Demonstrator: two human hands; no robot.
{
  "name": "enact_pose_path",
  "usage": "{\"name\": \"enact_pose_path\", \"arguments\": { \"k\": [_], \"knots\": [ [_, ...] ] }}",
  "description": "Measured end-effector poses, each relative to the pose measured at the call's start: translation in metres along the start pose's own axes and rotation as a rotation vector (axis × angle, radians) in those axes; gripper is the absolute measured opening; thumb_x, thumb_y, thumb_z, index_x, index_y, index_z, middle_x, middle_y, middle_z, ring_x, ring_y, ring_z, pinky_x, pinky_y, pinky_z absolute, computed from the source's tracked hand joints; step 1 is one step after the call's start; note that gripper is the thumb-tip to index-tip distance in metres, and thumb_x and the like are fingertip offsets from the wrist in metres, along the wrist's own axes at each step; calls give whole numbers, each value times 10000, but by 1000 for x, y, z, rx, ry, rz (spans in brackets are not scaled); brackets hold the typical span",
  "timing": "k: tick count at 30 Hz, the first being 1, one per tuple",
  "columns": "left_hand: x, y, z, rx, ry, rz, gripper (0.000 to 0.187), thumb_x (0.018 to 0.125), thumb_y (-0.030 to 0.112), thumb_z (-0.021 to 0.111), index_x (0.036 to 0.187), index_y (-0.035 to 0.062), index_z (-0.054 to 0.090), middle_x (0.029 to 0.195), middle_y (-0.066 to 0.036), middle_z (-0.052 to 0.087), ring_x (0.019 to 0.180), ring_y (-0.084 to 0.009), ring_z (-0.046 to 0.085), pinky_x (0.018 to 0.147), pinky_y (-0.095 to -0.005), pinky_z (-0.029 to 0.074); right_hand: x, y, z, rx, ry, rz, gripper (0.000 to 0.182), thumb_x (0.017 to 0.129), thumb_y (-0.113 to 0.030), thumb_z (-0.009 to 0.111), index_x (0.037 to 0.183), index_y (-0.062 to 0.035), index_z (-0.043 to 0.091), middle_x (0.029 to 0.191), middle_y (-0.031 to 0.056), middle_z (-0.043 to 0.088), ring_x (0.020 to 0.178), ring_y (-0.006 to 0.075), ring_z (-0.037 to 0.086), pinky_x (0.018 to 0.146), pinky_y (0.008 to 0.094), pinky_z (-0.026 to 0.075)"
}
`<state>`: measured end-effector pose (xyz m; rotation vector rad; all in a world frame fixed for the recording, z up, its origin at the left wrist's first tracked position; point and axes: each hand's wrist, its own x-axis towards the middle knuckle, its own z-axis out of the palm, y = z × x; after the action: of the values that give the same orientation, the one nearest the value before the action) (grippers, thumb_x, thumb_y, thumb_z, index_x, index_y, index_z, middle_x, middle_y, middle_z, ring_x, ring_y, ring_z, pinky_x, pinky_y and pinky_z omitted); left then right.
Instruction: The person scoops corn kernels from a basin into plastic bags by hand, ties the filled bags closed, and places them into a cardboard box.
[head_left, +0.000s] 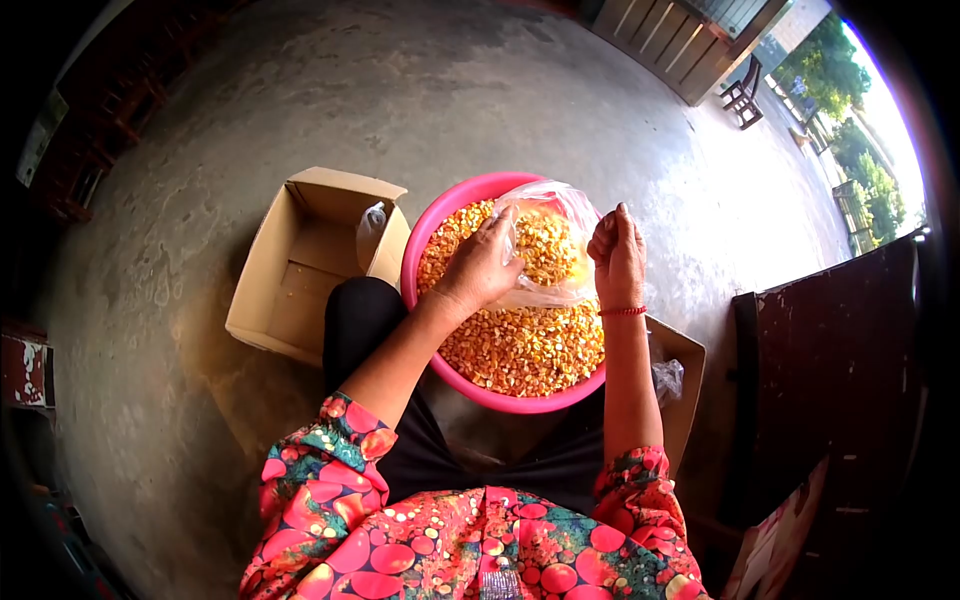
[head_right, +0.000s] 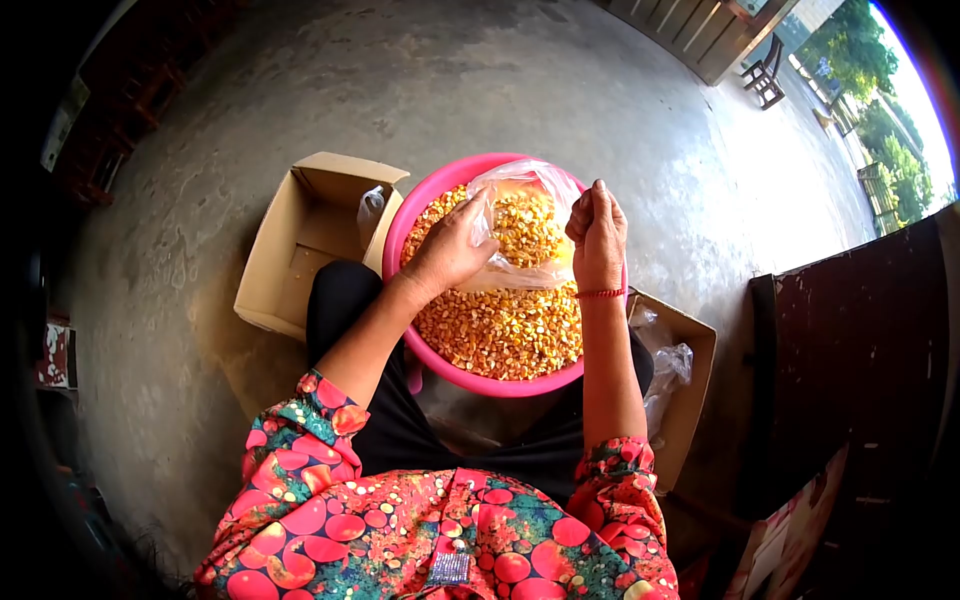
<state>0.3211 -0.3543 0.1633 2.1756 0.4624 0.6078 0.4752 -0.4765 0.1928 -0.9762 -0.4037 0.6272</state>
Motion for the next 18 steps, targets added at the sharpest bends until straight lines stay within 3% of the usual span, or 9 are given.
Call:
{"name": "enact_pose_path", "arguments": {
  "k": [3,6,14,18],
  "knots": [
    [0,0,-1,8,14,25,689,715,102,617,1297,-97,307,1262,-298,422,1145,-383,462,964,-385,394,-5,-2,-1,39,49,79,358,942,-284,449,623,-133,386,501,-58,261,425,50,203,392,218,177],
    [-1,1,-2,5,21,22,679,717,93,609,1297,-94,310,1265,-295,421,1155,-382,453,974,-384,386,-5,1,-11,100,47,25,369,941,-309,452,621,-138,387,486,-71,245,410,46,182,380,220,151],
    [1,-5,0,23,80,69,662,719,92,609,1291,-81,326,1271,-274,427,1160,-361,456,971,-377,392,-6,9,-57,121,357,-145,327,931,-289,483,647,-129,454,503,-58,295,423,53,201,396,230,167],
    [2,1,-4,-23,101,25,632,743,78,616,1298,-52,343,1277,-261,434,1191,-344,440,1004,-361,358,-13,14,-62,59,401,-154,332,930,-287,486,641,-126,455,510,-55,323,427,50,231,400,225,179]
  ]
}}
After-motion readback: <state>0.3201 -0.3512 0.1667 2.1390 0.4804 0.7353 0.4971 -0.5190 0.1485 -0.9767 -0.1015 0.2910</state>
